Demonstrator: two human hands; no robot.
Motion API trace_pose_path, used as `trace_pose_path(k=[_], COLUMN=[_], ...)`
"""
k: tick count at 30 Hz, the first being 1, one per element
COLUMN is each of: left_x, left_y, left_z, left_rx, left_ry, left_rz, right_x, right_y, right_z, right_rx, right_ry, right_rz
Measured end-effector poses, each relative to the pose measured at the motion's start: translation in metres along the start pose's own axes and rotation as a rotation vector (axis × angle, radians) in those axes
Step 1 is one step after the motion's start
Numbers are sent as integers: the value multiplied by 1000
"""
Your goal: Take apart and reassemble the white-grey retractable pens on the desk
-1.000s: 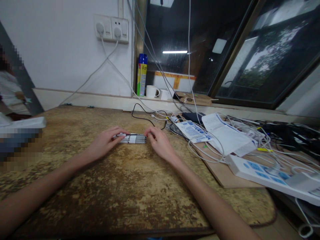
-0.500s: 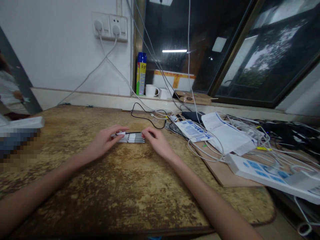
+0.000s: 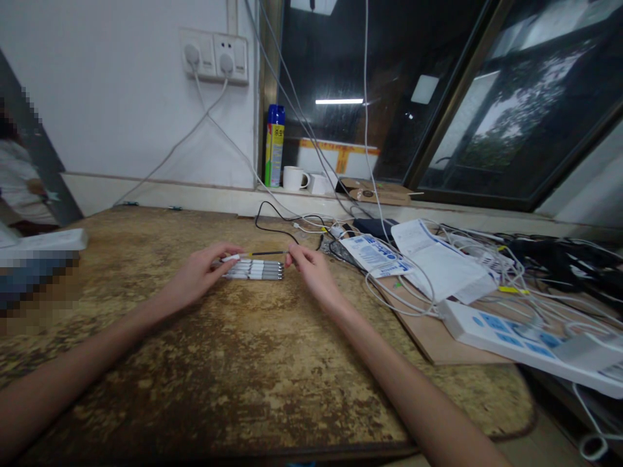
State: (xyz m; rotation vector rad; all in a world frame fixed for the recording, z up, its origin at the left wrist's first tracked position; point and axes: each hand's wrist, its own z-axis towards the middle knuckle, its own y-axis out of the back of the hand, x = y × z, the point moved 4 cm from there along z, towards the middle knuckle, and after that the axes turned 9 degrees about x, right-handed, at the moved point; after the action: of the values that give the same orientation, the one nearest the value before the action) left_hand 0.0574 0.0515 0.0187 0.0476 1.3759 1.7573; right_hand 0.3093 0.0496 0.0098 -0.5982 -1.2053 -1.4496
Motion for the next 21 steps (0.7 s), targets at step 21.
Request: trace_pose_path(k=[21], left_x=[4], left_y=[-1], left_z=[1], left_rx=[24], left_ry=[3], left_rz=[34], right_x=[0], right_y=[-1], right_z=[0], right_rx=[-28], right_ry=[135], right_rz=[-190])
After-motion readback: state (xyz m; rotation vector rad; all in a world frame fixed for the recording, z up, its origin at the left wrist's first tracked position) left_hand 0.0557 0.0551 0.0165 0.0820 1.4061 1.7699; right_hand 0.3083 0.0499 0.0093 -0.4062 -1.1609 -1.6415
